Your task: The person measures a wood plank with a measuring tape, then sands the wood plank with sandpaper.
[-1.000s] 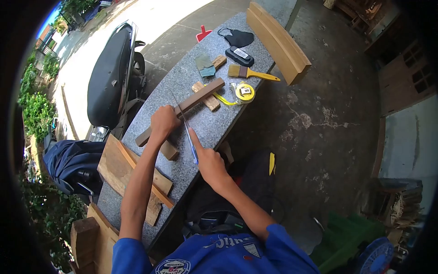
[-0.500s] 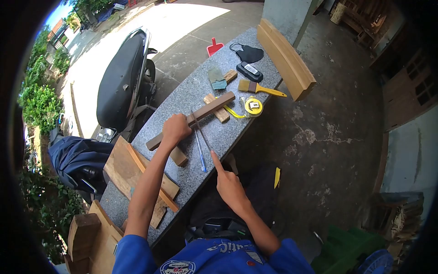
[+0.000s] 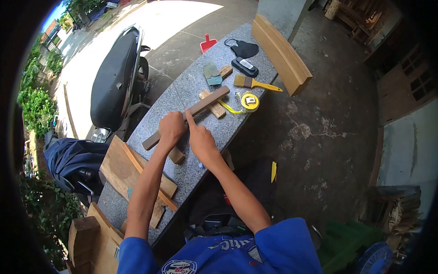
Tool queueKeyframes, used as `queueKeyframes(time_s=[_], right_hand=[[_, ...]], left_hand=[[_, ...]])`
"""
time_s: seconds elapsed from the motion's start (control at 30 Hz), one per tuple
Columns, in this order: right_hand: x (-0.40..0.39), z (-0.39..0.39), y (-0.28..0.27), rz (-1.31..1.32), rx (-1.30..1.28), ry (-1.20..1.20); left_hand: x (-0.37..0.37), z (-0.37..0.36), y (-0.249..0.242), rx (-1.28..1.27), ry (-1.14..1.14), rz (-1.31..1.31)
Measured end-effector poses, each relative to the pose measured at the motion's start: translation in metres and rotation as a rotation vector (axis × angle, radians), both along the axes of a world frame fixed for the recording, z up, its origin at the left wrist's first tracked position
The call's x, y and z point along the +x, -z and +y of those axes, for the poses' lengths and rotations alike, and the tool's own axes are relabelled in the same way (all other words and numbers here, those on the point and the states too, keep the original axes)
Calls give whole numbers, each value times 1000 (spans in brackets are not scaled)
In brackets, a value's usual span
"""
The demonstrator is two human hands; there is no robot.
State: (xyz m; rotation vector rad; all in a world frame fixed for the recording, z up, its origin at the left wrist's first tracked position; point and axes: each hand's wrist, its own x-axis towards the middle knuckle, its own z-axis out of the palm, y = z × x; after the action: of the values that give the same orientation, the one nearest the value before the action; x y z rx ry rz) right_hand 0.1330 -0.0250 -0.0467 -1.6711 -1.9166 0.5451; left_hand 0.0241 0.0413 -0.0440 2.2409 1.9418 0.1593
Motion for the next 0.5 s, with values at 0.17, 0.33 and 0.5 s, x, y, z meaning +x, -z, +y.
queueKeyframes(time_s=[0.17, 0.33, 0.5], right_hand=[[24, -96, -34, -53, -323, 36], [8, -45, -36, -80, -262, 3], [-3, -2, -14, -22, -108, 6]], left_hand=[[-2, -2, 4, 37, 26, 29], [-1, -4, 6, 79, 41, 12], [2, -3, 5, 73, 1, -4]])
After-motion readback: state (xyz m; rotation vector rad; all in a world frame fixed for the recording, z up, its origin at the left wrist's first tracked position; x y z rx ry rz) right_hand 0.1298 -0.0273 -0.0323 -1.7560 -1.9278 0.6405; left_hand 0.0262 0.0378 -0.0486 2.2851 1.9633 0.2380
